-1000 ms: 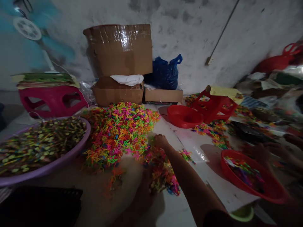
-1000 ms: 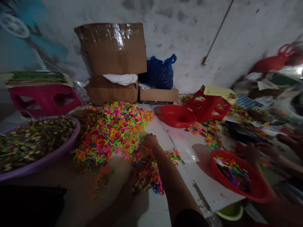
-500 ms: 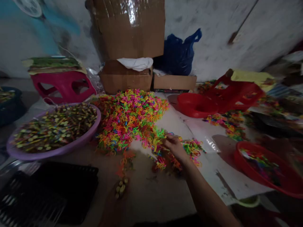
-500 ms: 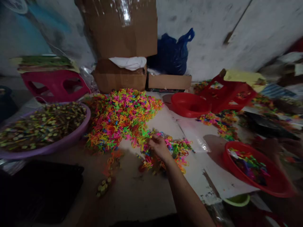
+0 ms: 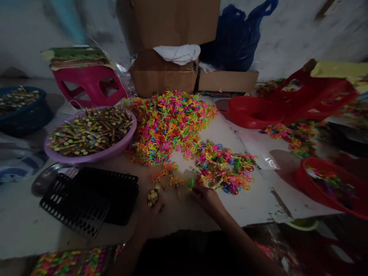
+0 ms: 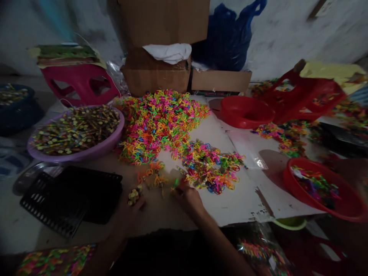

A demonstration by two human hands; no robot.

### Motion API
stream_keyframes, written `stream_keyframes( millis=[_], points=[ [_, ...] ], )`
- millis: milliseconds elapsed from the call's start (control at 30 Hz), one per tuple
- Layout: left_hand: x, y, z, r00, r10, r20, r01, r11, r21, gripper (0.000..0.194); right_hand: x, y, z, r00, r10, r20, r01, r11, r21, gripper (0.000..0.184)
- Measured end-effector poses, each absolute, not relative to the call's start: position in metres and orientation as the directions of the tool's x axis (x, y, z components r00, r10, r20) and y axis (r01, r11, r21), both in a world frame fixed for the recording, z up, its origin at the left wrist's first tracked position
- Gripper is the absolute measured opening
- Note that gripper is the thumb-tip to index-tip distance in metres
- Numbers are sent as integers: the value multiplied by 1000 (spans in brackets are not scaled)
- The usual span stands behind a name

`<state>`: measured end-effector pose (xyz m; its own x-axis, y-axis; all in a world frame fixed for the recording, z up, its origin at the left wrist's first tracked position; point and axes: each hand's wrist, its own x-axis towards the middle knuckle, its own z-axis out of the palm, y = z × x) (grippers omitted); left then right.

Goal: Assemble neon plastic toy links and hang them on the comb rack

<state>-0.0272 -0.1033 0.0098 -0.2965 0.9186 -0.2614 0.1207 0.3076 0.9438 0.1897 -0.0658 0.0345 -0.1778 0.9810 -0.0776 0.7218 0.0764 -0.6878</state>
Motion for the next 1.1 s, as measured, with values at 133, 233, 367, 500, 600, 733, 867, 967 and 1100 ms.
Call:
stream_keyframes(
  millis=[133, 233, 367, 500, 600, 733, 867, 967, 1100],
  points=[
    [-26, -101, 11, -197, 942, -270, 131, 299, 945, 26, 195, -57, 34, -457, 871, 180, 734, 484, -476, 33],
    [-15, -96, 15, -155, 958, -241, 164, 265, 950, 22, 196, -42, 28, -646, 745, 168, 694, 664, -277, 44],
    [8, -90, 16, -108, 979, -171, 225, 192, 955, 24, 203, -33, 28, -653, 723, 225, 696, 690, -199, 31],
    [9, -73, 9, -90, 992, -85, 354, 111, 929, 25, 234, -46, 38, -359, 761, 541, 799, 550, -245, 34],
    [-7, -53, -1, -131, 987, 90, 497, -13, 868, 35, 266, -58, 33, -96, 731, 675, 915, 332, -230, 32],
    [-15, -44, -18, -22, 988, 152, 567, -113, 816, 54, 289, -53, 11, -132, 749, 650, 956, 269, -117, 22],
    [22, -68, -25, 106, 985, 134, 556, -170, 814, 72, 290, -9, -5, -151, 786, 600, 926, 325, -192, 23],
    [61, -75, -22, 99, 985, 145, 517, -175, 838, 74, 288, 33, -4, -100, 806, 583, 898, 326, -296, 29],
    [79, -59, -4, 37, 992, 124, 442, -127, 888, 64, 288, 57, 24, 4, 803, 596, 870, 291, -398, 31]
  ],
)
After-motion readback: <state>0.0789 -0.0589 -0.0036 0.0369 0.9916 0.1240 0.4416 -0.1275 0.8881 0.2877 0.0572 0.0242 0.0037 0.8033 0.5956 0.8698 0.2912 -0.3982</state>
